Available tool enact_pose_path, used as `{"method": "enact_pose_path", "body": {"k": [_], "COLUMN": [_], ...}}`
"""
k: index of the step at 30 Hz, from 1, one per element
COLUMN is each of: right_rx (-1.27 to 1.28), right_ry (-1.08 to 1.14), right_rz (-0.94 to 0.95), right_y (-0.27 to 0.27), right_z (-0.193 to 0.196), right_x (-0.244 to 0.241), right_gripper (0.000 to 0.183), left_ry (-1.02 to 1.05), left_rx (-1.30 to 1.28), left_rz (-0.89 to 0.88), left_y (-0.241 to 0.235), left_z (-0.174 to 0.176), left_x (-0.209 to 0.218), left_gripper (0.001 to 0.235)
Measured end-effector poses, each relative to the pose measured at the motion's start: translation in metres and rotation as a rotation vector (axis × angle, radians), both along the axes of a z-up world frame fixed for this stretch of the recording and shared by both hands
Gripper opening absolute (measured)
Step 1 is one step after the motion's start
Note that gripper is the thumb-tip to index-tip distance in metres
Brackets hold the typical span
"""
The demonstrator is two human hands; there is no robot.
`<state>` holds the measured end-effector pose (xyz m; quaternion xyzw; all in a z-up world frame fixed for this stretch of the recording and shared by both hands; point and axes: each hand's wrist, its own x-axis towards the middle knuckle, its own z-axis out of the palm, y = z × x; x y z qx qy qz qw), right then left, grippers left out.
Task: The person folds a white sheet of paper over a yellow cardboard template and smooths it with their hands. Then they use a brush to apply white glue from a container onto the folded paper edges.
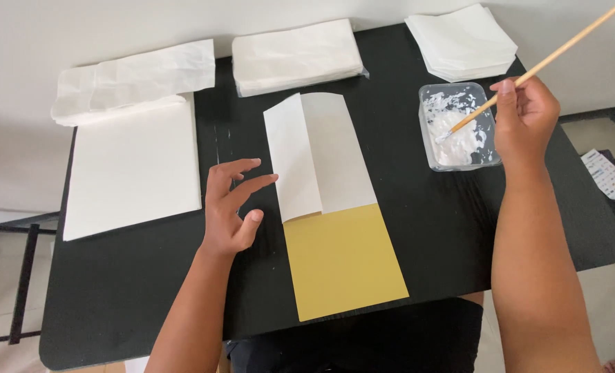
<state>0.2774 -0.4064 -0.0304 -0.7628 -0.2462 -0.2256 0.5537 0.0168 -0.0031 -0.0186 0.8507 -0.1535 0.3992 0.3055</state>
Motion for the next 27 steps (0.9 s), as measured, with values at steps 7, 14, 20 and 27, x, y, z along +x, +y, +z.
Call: {"method": "enact_pose_path", "body": {"k": [7,14,20,27], "right_rx": [0.004,-0.014,0.009,0.038], "right_ry": [0.025,0.012,-0.069,-0.141], "right_rz": [0.005,-0.010,-0.084,-0.167], "right_y": [0.000,-0.004,-0.012,-0.005], "right_z": [0.003,0.004,-0.001,0.011], "right_x": [-0.002,-0.001,0.007,-0.005], "right_gripper": [0.029,0.034,0.041,0.026], "left_ry": [0.095,0.229,0.202,0.120], "left_rx": [0.119,0.600,0.710,0.745], "left_rz": [-0.083,-0.150,-0.060,0.103], "left_y": [-0.018,-0.050,-0.052,-0.047], "left_z": [0.014,-0.005,-0.009,-0.013], "left_x": [-0.003,-0.002,-0.001,0.000], "left_gripper": [0.063,0.054,0.048,0.052]}}
